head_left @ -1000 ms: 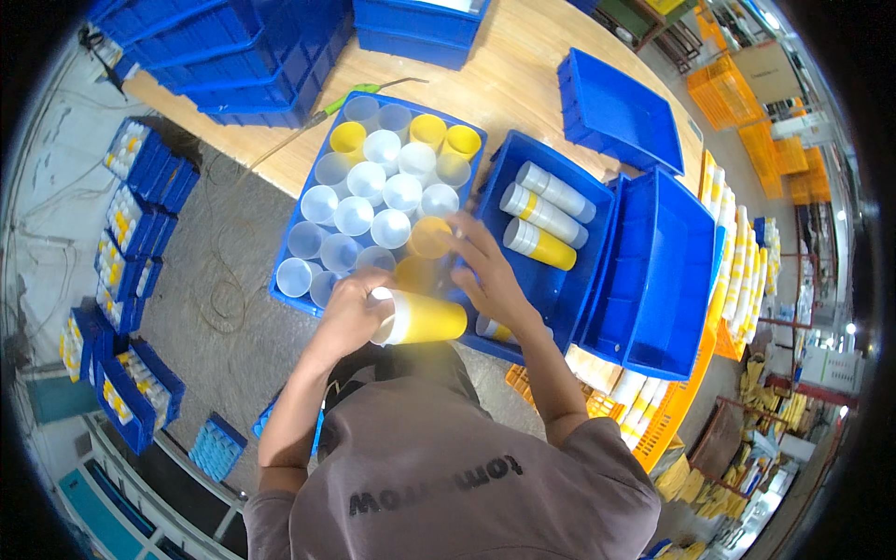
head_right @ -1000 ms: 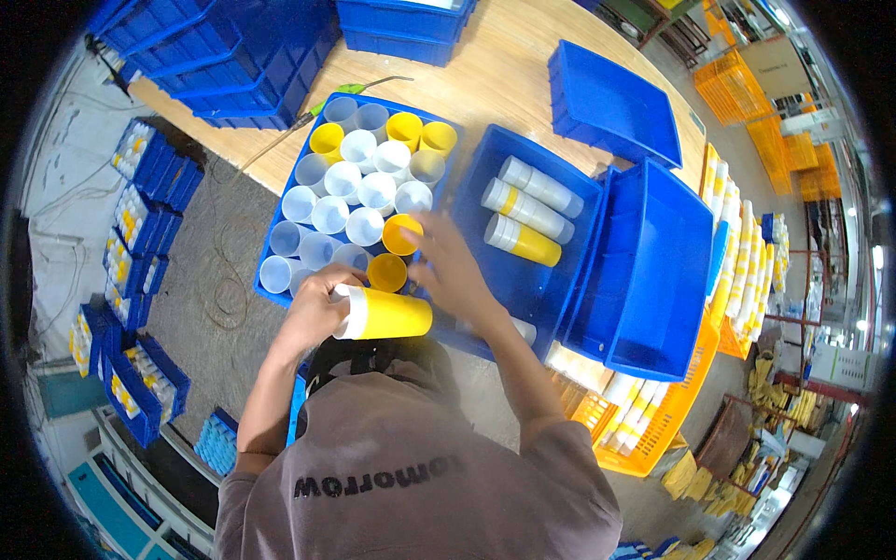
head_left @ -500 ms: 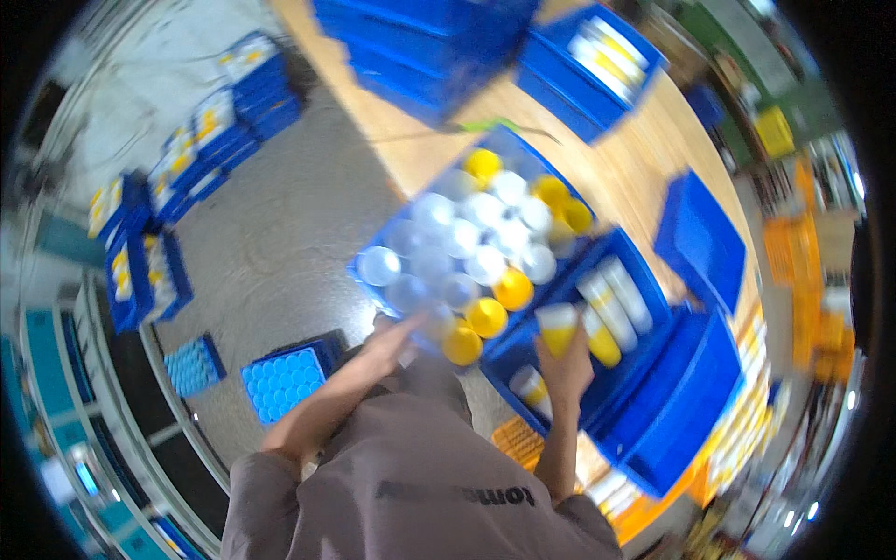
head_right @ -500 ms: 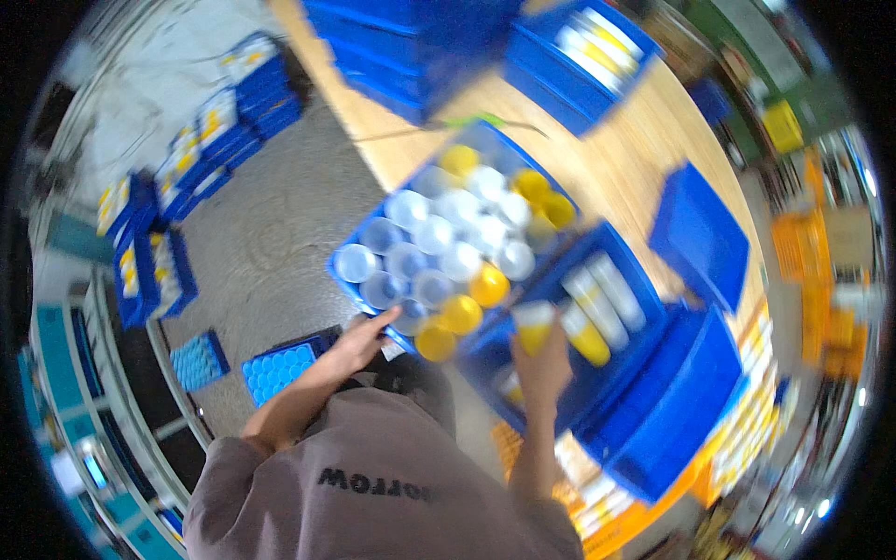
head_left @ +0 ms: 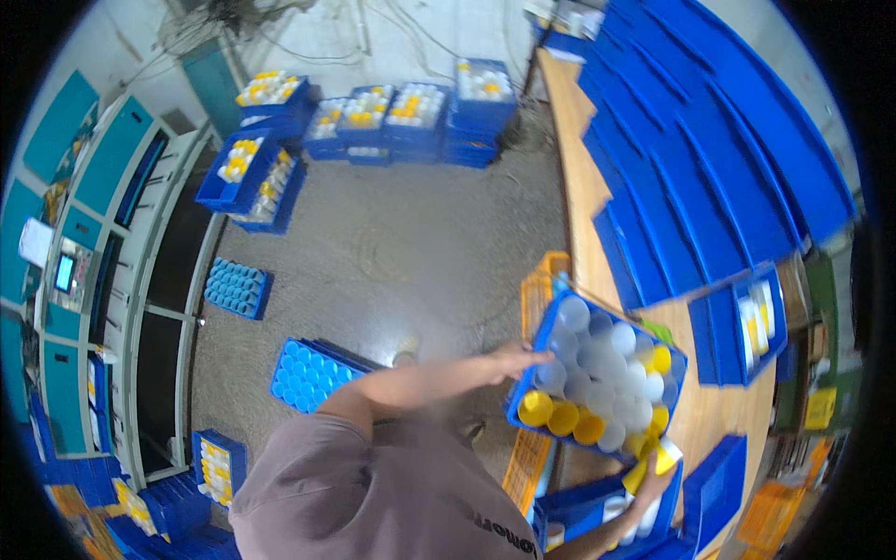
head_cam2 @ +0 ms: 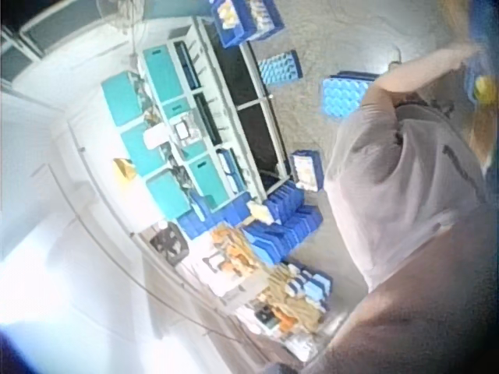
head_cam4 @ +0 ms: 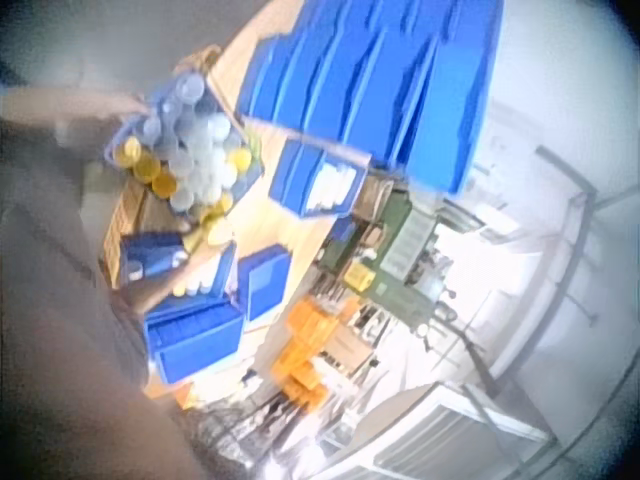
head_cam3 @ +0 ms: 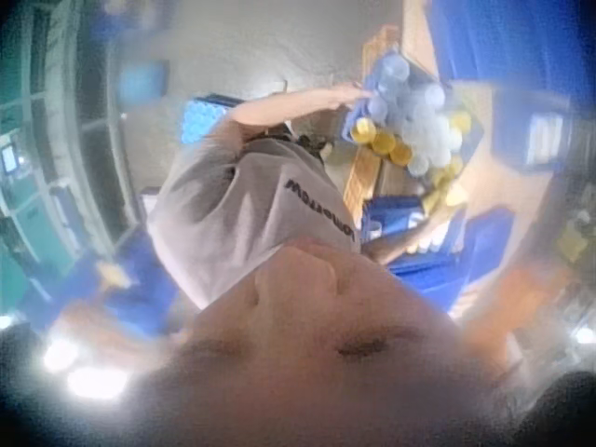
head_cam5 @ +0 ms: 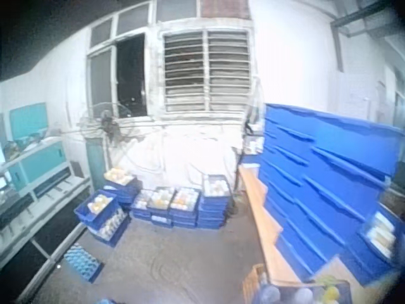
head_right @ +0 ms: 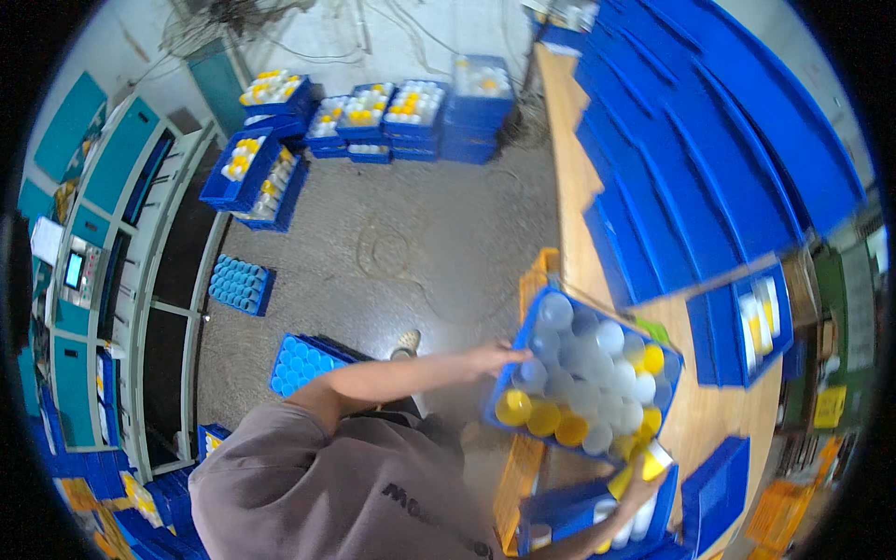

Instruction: The person repeatedly picks up white and yellow plastic cups from a blue bin and places them into a blue tray with circular indentations. They also handle light blue cups and move filled trays to a nearby machine. The person uses a green tool to adjust cups in the tray.

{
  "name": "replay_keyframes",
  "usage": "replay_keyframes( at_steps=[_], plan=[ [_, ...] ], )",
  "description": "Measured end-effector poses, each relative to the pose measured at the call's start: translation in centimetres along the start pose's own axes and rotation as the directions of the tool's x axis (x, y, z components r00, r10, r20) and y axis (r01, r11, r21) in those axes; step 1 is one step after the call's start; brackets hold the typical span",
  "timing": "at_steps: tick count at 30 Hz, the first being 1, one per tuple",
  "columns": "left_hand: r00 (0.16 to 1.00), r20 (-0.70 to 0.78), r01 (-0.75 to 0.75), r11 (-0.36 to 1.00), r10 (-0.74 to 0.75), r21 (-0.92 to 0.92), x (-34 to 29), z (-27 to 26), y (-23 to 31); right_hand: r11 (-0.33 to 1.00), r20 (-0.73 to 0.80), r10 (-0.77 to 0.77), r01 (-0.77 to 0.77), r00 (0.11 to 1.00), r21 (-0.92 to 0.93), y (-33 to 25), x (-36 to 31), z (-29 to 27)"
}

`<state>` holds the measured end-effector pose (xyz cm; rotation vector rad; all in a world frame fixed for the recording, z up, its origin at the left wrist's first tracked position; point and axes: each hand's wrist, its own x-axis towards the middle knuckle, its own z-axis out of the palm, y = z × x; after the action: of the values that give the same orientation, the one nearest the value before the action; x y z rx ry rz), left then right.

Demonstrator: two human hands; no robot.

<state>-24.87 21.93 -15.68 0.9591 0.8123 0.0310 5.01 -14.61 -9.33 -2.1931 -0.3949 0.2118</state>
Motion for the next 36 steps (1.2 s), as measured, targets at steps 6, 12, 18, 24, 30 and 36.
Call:
replay_keyframes(
  at_steps=[6,12,18,24,30,36],
  plan=[
    [0.976,-0.211,0.05,0.901,0.047,0.432,-4.0,-15.1,6.7,0.788,0.473,0.277,-0.479,0.836,0.386,-8.3,-2.2,9.6],
    [0.947,-0.291,-0.058,0.964,0.136,0.259,-7.0,-32.7,14.3,0.834,0.314,0.337,-0.436,0.888,0.338,-25.3,-11.0,21.7],
    [0.847,-0.53,0.1,0.968,0.04,0.232,-7.1,-50.0,18.4,0.941,0.634,-0.037,-0.187,0.772,0.283,-40.4,-3.0,41.6],
    [0.884,-0.37,0.116,0.902,-0.285,-0.417,-1.3,-64.6,17.1,0.999,0.904,-0.05,0.039,0.425,0.037,-53.1,13.6,69.9],
    [0.609,-0.637,-0.254,0.645,-0.473,-0.721,14.4,-74.6,18.0,0.984,0.836,-0.173,0.13,0.521,0.122,-56.9,25.3,88.9],
    [0.504,-0.792,-0.621,0.492,-0.344,-0.61,38.6,-91.1,22.6,0.957,0.787,0.026,0.212,0.616,-0.197,-51.7,29.6,90.6]
  ],
)
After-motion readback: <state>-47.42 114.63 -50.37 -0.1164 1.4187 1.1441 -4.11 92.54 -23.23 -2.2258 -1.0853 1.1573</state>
